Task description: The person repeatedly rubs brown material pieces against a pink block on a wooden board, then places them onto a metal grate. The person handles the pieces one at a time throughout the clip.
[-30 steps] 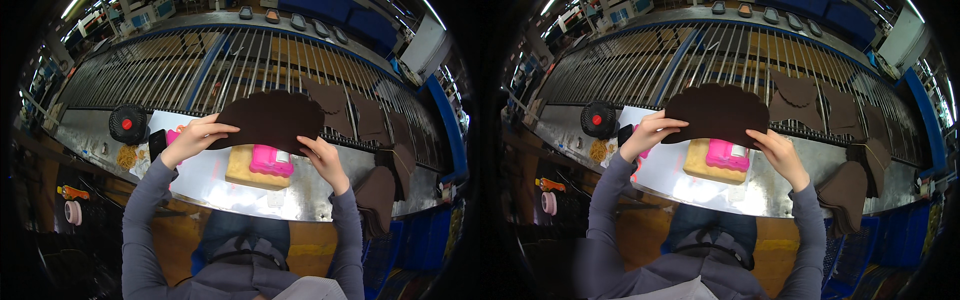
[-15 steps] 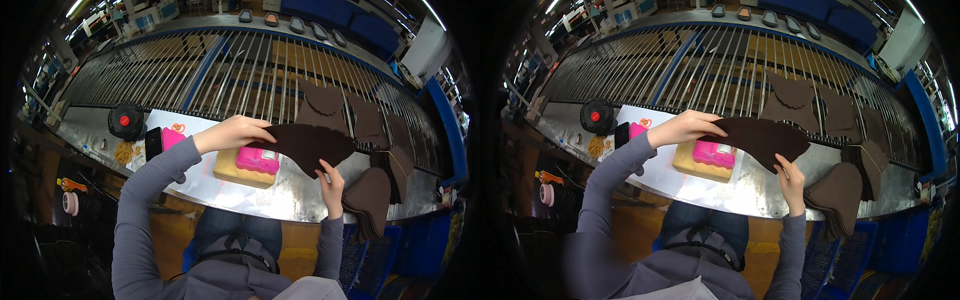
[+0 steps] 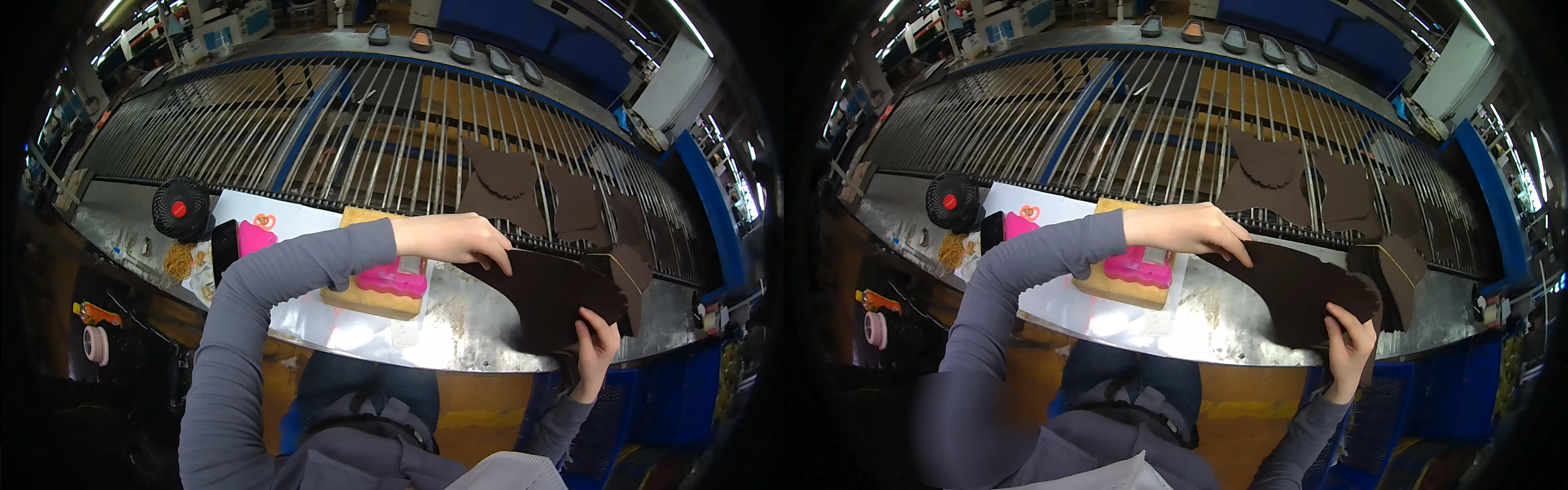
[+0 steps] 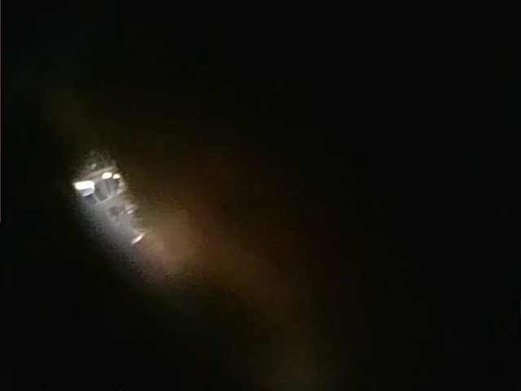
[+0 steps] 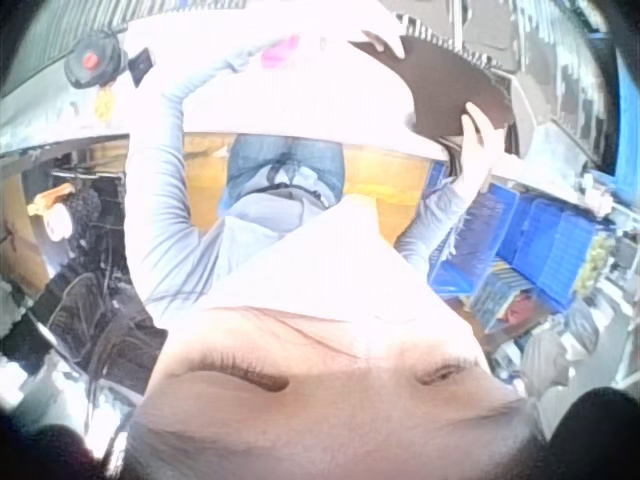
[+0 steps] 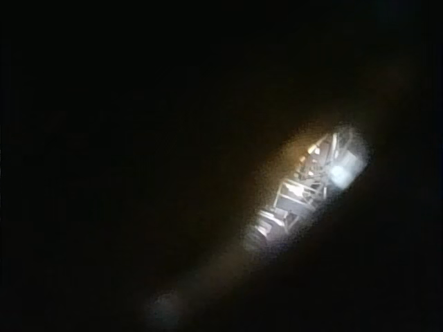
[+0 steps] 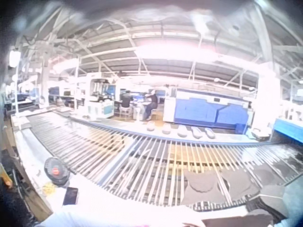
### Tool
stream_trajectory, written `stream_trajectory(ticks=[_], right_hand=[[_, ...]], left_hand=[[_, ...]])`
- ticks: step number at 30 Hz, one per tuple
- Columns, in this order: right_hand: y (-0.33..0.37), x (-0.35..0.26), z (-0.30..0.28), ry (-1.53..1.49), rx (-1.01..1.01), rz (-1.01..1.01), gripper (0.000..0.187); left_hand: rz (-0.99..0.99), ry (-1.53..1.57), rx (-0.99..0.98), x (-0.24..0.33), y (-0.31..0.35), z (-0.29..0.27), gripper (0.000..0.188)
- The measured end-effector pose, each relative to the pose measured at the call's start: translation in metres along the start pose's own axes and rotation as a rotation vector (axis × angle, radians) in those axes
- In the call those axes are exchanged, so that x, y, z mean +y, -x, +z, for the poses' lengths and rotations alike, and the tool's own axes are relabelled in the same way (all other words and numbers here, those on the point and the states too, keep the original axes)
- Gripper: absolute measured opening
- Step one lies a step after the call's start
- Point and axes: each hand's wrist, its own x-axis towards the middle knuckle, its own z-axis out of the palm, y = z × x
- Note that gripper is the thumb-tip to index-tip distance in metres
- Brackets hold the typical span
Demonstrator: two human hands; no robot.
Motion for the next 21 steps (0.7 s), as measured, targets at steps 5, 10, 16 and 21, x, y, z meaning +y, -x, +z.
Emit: stream_trajectory(ticks=[5,10,16,21], right_hand=[[-0.068,-0.001,0.026,-0.249,0.130,0.221,0.040],[-0.149,0.032,0.093,-0.848,0.222,0.423,0.046],[-0.199,0.143,0.214,-0.849,0.323,0.642,0.049],[-0.201,0.184,0.297,-0.824,0.371,0.905,0.051]], left_hand=[[0.045,-0.108,0.331,-0.020,0.005,-0.028,0.033],[-0.272,-0.263,0.802,0.011,0.084,-0.086,0.031],[-0.613,-0.075,1.149,0.034,0.226,-0.064,0.027],[-0.881,0.006,1.513,0.070,0.301,-0.015,0.031]])
